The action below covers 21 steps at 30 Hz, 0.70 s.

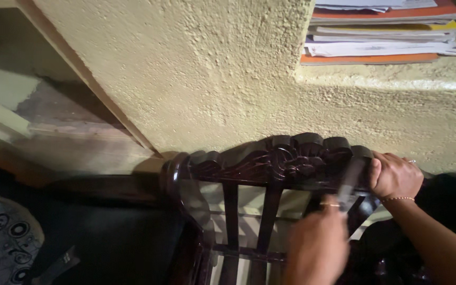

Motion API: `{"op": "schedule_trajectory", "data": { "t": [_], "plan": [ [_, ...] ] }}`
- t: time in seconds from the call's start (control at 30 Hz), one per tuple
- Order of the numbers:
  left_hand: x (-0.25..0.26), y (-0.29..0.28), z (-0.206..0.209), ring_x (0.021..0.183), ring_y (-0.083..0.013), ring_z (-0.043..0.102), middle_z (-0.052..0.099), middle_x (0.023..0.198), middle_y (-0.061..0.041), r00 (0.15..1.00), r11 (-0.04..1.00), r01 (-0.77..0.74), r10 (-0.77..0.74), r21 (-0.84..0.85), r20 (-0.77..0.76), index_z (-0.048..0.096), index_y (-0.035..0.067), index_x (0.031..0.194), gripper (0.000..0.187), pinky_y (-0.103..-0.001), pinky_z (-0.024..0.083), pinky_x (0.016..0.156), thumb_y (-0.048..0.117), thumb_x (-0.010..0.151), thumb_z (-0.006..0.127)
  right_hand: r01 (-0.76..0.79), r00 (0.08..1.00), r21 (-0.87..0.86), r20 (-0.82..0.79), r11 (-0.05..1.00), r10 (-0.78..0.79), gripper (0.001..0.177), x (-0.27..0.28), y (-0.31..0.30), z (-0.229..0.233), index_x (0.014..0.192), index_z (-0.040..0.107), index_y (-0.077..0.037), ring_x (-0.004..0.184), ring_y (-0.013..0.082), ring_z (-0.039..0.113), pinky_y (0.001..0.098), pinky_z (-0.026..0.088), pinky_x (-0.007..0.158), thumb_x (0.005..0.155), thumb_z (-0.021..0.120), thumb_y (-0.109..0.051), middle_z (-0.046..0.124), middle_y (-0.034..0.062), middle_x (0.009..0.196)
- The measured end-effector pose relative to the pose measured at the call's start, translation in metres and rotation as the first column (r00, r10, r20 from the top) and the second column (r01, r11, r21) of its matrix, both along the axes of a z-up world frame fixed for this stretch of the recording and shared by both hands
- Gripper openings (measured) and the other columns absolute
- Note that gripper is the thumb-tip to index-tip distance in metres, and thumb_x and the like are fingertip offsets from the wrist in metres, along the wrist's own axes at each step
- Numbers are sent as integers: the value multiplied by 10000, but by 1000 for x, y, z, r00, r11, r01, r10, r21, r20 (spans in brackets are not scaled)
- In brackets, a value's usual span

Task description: The person paints the backrest of a dark wooden chair using a paintbrush. They hold the chair steady with one hand while applying dark paint to the carved details and vertical slats with the other hand.

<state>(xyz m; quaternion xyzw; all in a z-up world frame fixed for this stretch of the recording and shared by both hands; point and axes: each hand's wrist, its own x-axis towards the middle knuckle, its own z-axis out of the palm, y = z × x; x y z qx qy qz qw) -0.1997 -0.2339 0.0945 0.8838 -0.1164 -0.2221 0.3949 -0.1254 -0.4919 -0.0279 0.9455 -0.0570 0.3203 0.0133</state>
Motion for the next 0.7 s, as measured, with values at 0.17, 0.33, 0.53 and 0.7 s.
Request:
{"op": "schedule_trajectory", "data": {
  "t": [0.17,0.33,0.53,0.7],
  "plan": [
    [14,111,-21,757,-165,696,729,823,-62,960,930,-270,279,250,2,630,156,1215,358,-333,511,621,371,1113,362,28,999,-7,-31,1000,-28,386,0,2,3,989,728,-191,744,301,664,409,518,715,1094,396,-358,686,48,817],
    [21,173,12,808,-219,764,748,909,-107,672,705,-534,689,467,-272,336,155,1530,474,-383,603,699,351,1102,278,16,999,-13,-35,1000,-16,380,-2,4,7,950,700,-185,741,311,657,419,514,712,1096,396,-359,676,52,811],
    [10,87,-19,776,-214,745,715,850,-73,923,864,-349,384,362,-28,654,96,1173,470,-364,597,619,357,1129,266,-13,1000,20,0,1000,13,380,-3,6,10,1000,728,-189,742,316,658,445,519,750,1087,400,-358,690,56,831],
    [-16,26,-10,587,-177,648,671,748,-83,986,971,78,-42,224,-161,321,57,1563,484,-327,504,458,299,1145,277,-28,1000,14,8,1000,28,382,-3,6,11,1014,739,-187,813,327,669,445,525,762,1085,406,-358,697,57,853]
  ]
}}
